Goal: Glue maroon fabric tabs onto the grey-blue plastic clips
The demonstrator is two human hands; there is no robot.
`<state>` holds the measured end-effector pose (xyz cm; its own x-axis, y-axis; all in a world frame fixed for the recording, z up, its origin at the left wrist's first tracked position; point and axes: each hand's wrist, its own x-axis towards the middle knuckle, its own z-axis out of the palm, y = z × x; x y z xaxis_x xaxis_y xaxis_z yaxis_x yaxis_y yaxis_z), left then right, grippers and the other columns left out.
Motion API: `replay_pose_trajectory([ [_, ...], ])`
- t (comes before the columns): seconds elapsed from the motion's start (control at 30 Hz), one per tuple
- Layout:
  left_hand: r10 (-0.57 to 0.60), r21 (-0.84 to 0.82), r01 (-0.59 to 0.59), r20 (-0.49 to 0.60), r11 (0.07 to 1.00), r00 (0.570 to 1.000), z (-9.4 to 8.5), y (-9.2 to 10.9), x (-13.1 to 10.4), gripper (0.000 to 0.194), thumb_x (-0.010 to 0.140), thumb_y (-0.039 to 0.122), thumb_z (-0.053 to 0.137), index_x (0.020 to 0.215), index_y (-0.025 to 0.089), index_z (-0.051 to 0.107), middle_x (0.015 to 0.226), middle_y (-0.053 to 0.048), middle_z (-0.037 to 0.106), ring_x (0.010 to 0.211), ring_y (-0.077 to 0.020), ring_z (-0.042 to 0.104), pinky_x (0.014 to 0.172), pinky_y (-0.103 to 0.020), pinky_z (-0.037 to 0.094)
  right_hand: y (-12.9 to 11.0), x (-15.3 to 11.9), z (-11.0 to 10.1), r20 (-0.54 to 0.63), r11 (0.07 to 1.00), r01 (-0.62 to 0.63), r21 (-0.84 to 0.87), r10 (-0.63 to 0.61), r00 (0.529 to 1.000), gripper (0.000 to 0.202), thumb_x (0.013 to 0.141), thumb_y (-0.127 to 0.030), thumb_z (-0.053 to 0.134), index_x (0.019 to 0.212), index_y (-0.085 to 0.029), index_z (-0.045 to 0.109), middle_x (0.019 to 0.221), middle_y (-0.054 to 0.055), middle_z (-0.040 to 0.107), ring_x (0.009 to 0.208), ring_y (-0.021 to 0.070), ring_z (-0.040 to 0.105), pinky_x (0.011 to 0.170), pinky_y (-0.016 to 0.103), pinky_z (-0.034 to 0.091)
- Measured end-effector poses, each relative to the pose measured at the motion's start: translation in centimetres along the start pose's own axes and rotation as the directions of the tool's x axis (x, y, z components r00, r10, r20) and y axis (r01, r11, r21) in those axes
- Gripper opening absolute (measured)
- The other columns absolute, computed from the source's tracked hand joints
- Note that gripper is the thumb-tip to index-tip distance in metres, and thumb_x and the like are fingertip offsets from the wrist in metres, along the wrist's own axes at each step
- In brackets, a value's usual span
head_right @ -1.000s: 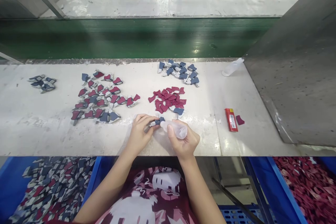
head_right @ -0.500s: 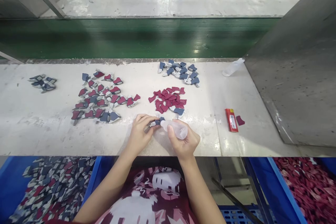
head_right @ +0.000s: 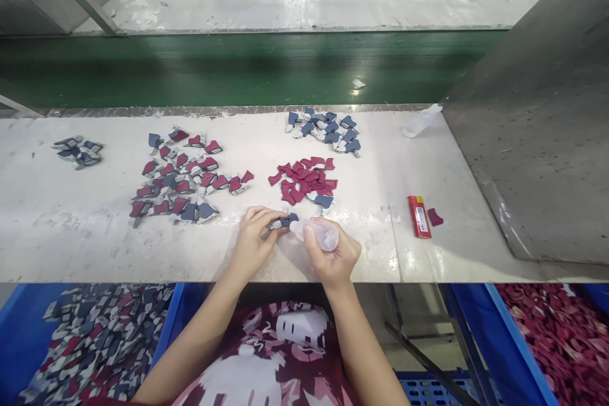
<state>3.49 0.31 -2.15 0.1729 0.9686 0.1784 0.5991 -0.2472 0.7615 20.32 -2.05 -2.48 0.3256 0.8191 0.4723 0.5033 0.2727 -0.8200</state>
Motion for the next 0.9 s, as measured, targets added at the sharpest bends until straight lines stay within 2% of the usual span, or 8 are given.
replay_pose_trajectory([
  [0.17, 0.009, 0.018, -0.009, 0.012, 1.000, 1.000, 0.0, -0.1, -0.1, 0.021, 0.090, 0.012, 0.066, 0.106, 0.023, 0.072, 0.103, -0.002, 0.075, 0.102, -0.0240, 0.054, 0.093, -0.040, 0.043, 0.3, -0.3, -0.1, -0.001, 0.999, -0.040, 0.009, 0.040, 0.999, 0.017, 0.084, -0.035, 0.070, 0.086, -0.018, 0.073, 0.071, 0.003, 0.074, 0.058, 0.0170, 0.069, 0.055, 0.026, 0.054],
  [0.27, 0.007, 0.031, -0.008, 0.014, 0.999, 1.000, 0.0, 0.0, -0.1, 0.018, 0.090, 0.016, 0.068, 0.106, 0.023, 0.072, 0.102, -0.002, 0.075, 0.102, -0.0241, 0.055, 0.093, -0.040, 0.043, 0.8, -0.6, -0.2, -0.079, 0.993, -0.102, 0.052, 0.106, 0.991, 0.020, 0.083, -0.038, 0.071, 0.086, -0.018, 0.073, 0.073, 0.004, 0.073, 0.063, 0.0188, 0.069, 0.058, 0.028, 0.054],
  [0.37, -0.004, 0.026, 0.004, 0.002, 1.000, 1.000, 0.1, -0.1, 0.0, 0.018, 0.088, 0.019, 0.072, 0.105, 0.023, 0.072, 0.101, -0.002, 0.076, 0.101, -0.0240, 0.055, 0.093, -0.040, 0.043, 1.3, -0.4, -0.4, -0.240, 0.968, -0.200, 0.153, 0.233, 0.942, 0.027, 0.081, -0.042, 0.072, 0.090, -0.016, 0.073, 0.073, 0.004, 0.071, 0.059, 0.0184, 0.066, 0.055, 0.029, 0.052],
  [0.43, -0.002, 0.021, 0.002, -0.004, 1.000, 1.000, 0.2, -0.1, 0.0, 0.017, 0.087, 0.020, 0.073, 0.104, 0.023, 0.072, 0.100, -0.002, 0.076, 0.101, -0.0238, 0.055, 0.093, -0.040, 0.044, 1.4, -0.2, -0.6, -0.291, 0.942, -0.253, 0.219, 0.311, 0.905, 0.031, 0.081, -0.043, 0.072, 0.093, -0.015, 0.073, 0.068, 0.003, 0.068, 0.050, 0.0160, 0.061, 0.050, 0.029, 0.050],
  [0.5, 0.001, 0.019, -0.001, -0.007, 1.000, 1.000, 0.2, -0.2, 0.0, 0.017, 0.087, 0.021, 0.073, 0.104, 0.023, 0.072, 0.100, -0.002, 0.076, 0.101, -0.0237, 0.055, 0.093, -0.040, 0.044, 1.4, -0.1, -0.7, -0.282, 0.934, -0.269, 0.233, 0.330, 0.901, 0.030, 0.081, -0.043, 0.073, 0.092, -0.015, 0.073, 0.065, 0.002, 0.067, 0.050, 0.0158, 0.060, 0.050, 0.029, 0.050],
  [0.7, 0.003, 0.020, -0.003, -0.010, 1.000, 1.000, 0.2, -0.1, 0.0, 0.017, 0.087, 0.020, 0.073, 0.104, 0.024, 0.071, 0.101, -0.002, 0.076, 0.101, -0.0245, 0.056, 0.092, -0.041, 0.045, 1.3, -0.3, -0.4, -0.134, 0.984, -0.168, 0.062, 0.175, 0.975, 0.024, 0.078, -0.038, 0.076, 0.090, -0.018, 0.075, 0.078, 0.005, 0.076, 0.066, 0.0202, 0.071, 0.060, 0.029, 0.056],
  [0.9, -0.012, 0.030, 0.012, 0.000, 0.999, 1.000, 0.2, -0.1, -0.1, 0.017, 0.089, 0.021, 0.071, 0.105, 0.024, 0.071, 0.102, -0.003, 0.076, 0.102, -0.0253, 0.056, 0.093, -0.043, 0.044, 1.2, -0.2, -0.2, -0.102, 0.988, -0.150, 0.017, 0.151, 0.983, 0.027, 0.081, -0.042, 0.072, 0.090, -0.016, 0.075, 0.079, 0.007, 0.077, 0.068, 0.0210, 0.072, 0.062, 0.030, 0.058],
])
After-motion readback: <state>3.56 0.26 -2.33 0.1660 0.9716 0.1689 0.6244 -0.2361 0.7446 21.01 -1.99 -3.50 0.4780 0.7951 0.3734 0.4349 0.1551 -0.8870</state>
